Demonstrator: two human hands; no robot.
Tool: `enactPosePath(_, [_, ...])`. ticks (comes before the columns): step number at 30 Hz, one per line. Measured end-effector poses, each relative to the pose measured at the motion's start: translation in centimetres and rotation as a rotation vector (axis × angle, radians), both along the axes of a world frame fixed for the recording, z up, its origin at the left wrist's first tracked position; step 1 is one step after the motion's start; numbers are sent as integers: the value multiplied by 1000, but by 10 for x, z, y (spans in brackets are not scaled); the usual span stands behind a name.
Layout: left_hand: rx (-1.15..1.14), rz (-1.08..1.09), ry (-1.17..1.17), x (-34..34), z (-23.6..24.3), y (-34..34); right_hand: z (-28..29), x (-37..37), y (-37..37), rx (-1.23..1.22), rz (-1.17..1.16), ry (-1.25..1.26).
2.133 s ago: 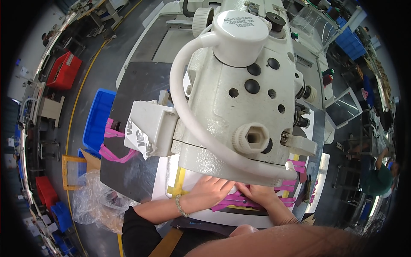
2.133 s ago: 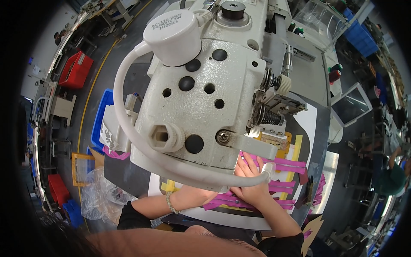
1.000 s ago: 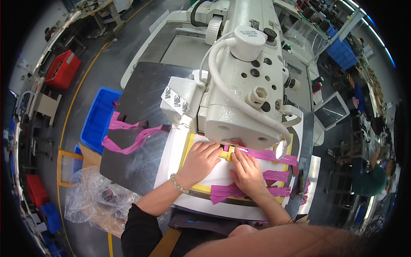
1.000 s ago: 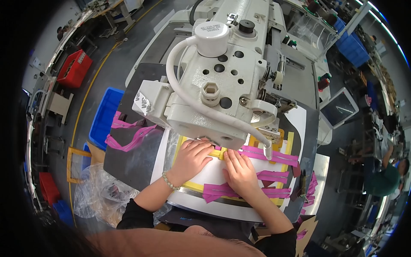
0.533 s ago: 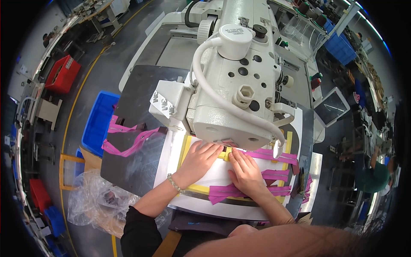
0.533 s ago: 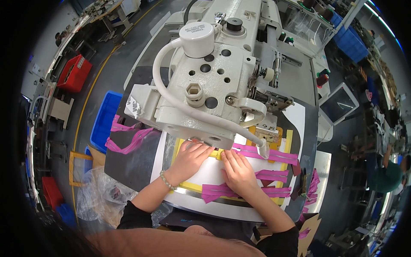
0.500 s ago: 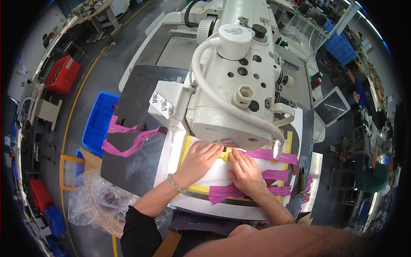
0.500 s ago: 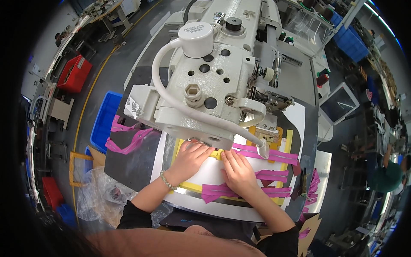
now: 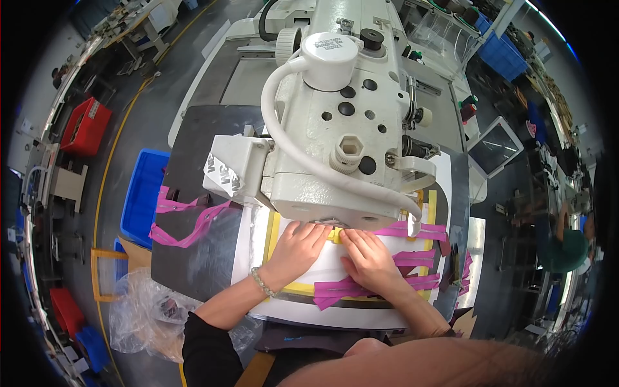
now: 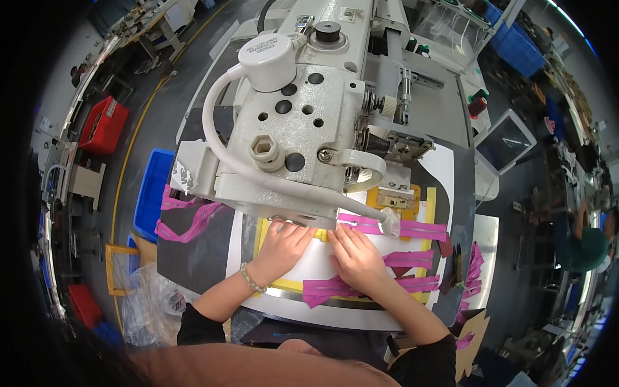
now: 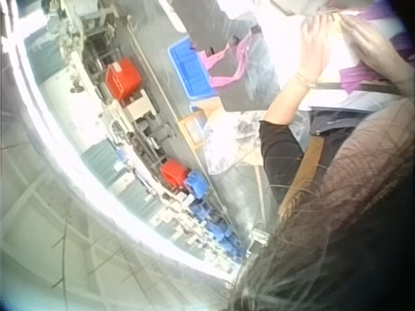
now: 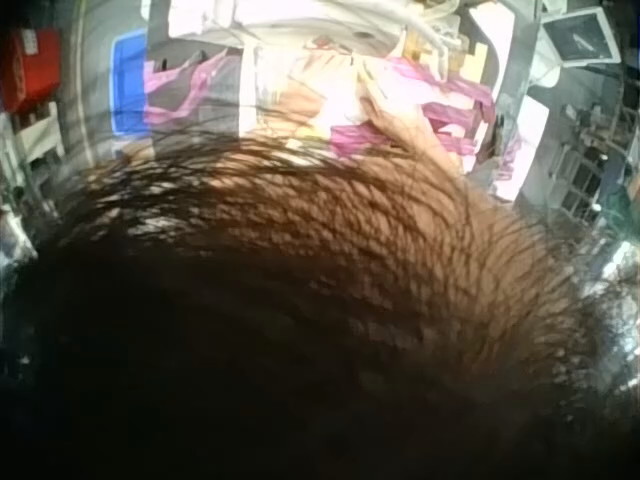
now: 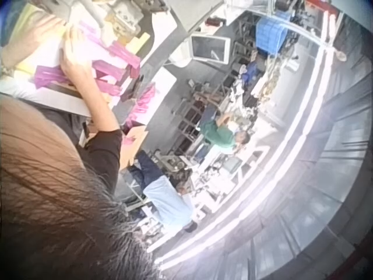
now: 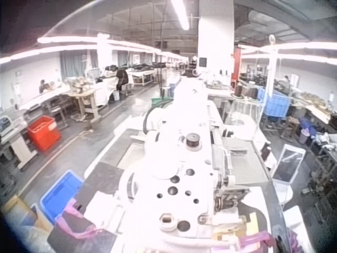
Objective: The recorder is attaching or preparing zippers using a sewing machine in a leather goods workshop.
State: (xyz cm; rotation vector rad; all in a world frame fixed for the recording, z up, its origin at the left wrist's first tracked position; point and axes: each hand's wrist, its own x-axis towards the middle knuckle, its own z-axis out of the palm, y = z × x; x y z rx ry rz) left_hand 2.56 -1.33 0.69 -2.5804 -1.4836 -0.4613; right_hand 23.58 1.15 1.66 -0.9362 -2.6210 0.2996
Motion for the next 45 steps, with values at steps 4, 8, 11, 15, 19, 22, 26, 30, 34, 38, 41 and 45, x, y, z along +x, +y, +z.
enactPosePath(4, [12,-7,-132,-4,-6,1,1,-1,-1,6,9,8])
enactPosePath(8, [-44,11,-337,-15,-14,3,-2,-1,-2,23,4,20])
enactPosePath(11, [-128,68,-374,-22,-16,3,0,-2,-3,0,-3,-2])
enactPosePath(15, [-21,41,-418,-21,-12,9,-1,0,-1,1,-5,15])
enactPosePath(19, [-179,57,-443,-25,-15,7,0,1,-1,62,-27,17])
enactPosePath(22, [-177,62,-460,-31,-14,5,-3,0,0,61,-32,39])
enactPosePath(26, [-119,45,-447,-24,-7,11,-10,3,0,51,-24,65])
enactPosePath(30, [-167,60,-425,-23,-9,8,-6,4,1,60,-23,90])
enactPosePath(34, [-195,23,-364,-25,-16,5,-8,2,2,101,-19,116])
enactPosePath(38, [-98,-44,-219,-16,-7,9,-8,3,-1,77,-23,96])
enactPosePath(41, [-116,-50,-187,-19,-13,8,-8,0,2,115,-22,114])
enactPosePath(45, [-120,-43,-116,-18,-14,5,-11,0,1,135,-28,90])
